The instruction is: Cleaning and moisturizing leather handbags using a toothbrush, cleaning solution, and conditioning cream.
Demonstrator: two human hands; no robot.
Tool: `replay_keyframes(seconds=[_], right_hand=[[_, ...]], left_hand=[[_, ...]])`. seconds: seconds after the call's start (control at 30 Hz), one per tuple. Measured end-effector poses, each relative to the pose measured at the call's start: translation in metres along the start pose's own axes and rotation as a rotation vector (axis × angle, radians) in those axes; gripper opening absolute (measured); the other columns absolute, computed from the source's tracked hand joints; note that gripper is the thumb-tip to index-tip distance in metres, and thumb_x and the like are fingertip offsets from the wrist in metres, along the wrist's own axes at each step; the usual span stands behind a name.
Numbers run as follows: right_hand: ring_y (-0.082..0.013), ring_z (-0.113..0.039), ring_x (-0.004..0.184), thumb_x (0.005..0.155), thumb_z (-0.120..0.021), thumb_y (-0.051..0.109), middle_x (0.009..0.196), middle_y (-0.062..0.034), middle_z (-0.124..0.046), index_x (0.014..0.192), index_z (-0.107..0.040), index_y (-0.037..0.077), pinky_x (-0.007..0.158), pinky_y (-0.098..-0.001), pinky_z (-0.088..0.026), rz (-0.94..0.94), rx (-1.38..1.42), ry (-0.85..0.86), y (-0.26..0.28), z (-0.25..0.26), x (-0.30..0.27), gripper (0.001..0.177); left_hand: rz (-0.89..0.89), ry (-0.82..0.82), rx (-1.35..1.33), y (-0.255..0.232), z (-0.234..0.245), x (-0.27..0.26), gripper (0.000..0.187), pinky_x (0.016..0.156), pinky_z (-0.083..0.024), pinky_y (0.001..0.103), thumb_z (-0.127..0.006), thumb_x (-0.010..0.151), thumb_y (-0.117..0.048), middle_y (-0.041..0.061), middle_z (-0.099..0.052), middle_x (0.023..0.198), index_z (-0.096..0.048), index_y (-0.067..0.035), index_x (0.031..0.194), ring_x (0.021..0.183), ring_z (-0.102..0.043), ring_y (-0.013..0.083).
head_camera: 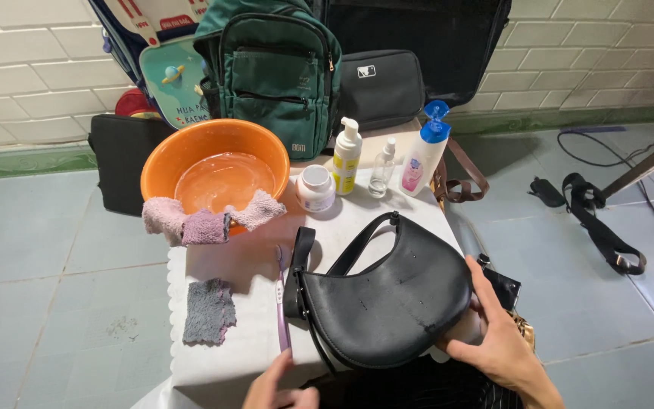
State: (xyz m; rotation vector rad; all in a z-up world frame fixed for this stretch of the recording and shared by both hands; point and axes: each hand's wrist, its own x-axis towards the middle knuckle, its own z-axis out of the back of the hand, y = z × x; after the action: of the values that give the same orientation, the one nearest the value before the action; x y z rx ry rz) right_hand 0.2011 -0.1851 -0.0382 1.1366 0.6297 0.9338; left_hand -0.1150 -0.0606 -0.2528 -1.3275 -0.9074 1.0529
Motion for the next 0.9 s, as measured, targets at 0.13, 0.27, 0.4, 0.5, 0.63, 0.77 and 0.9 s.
replay_keyframes(seconds=[0.13, 0.27, 0.4, 0.5, 0.63, 0.77, 0.9], right_hand=[[-0.0249, -0.042, 0.142, 0.052, -0.083, 0.013, 0.159, -0.0127, -0.037, 0.16, -0.019, 0.015, 0.111, -0.0383, -0.038, 0.011, -0.161, -0.048, 0.025, -0.017, 0.001, 0.125], [-0.024, -0.045, 0.14, 0.059, -0.085, 0.021, 0.15, -0.0137, -0.046, 0.154, -0.03, 0.012, 0.108, -0.0384, -0.042, 0.027, -0.103, -0.045, 0.021, 0.002, 0.021, 0.11], [-0.0199, -0.072, 0.105, 0.088, -0.07, 0.034, 0.114, -0.0126, -0.076, 0.127, -0.069, 0.005, 0.093, -0.0337, -0.054, 0.015, -0.195, -0.136, 0.029, 0.013, 0.077, 0.049], [-0.0178, -0.074, 0.094, 0.089, -0.07, 0.031, 0.115, -0.0121, -0.077, 0.127, -0.067, 0.003, 0.086, -0.032, -0.056, 0.133, -0.307, -0.193, 0.072, -0.011, 0.131, 0.047], [-0.0259, -0.075, 0.09, 0.082, -0.076, 0.025, 0.133, -0.0217, -0.061, 0.145, -0.042, -0.002, 0.087, -0.0368, -0.055, 0.223, -0.471, -0.119, 0.071, -0.045, 0.206, 0.077], [-0.0406, -0.065, 0.101, 0.079, -0.09, 0.028, 0.117, -0.0359, -0.063, 0.14, -0.035, -0.016, 0.092, -0.0463, -0.05, 0.447, -0.616, -0.196, 0.038, -0.073, 0.253, 0.094], [-0.0229, -0.074, 0.073, 0.087, -0.075, 0.022, 0.1, -0.019, -0.075, 0.126, -0.055, -0.003, 0.076, -0.0352, -0.056, 0.16, -0.396, -0.167, 0.072, -0.073, 0.223, 0.05]], left_hand=[[0.159, -0.023, 0.346, -0.23, -0.034, 0.0, 0.091, 0.054, -0.06, 0.029, -0.079, 0.077, -0.046, 0.009, -0.058, 0.12, -0.04, -0.014, 0.152, 0.059, -0.074, 0.0161], [0.212, -0.051, 0.368, -0.224, -0.03, 0.02, 0.089, 0.063, -0.059, 0.03, -0.075, 0.082, -0.047, 0.011, -0.059, 0.113, -0.036, -0.017, 0.157, 0.066, -0.075, 0.0169], [0.131, -0.074, 0.409, -0.198, -0.03, 0.023, 0.083, 0.09, -0.054, 0.037, -0.072, 0.085, -0.047, 0.016, -0.058, 0.126, -0.039, -0.013, 0.153, 0.103, -0.068, 0.0277], [0.029, -0.109, 0.395, -0.195, -0.032, 0.02, 0.088, 0.103, -0.045, 0.042, -0.07, 0.083, -0.048, 0.017, -0.052, 0.139, -0.037, -0.011, 0.155, 0.126, -0.059, 0.03], [0.114, -0.088, 0.383, -0.218, -0.033, 0.013, 0.089, 0.105, -0.045, 0.042, -0.069, 0.081, -0.05, 0.014, -0.053, 0.142, -0.036, -0.014, 0.155, 0.129, -0.058, 0.0293], [0.059, -0.092, 0.334, -0.22, -0.029, 0.011, 0.087, 0.107, -0.042, 0.042, -0.071, 0.083, -0.047, 0.016, -0.051, 0.144, -0.037, -0.01, 0.153, 0.132, -0.054, 0.0297], [0.235, -0.06, 0.115, -0.241, -0.027, 0.018, 0.081, 0.088, -0.055, 0.042, -0.078, 0.079, -0.029, 0.016, -0.067, 0.12, -0.038, -0.003, 0.145, 0.1, -0.069, 0.0294]])
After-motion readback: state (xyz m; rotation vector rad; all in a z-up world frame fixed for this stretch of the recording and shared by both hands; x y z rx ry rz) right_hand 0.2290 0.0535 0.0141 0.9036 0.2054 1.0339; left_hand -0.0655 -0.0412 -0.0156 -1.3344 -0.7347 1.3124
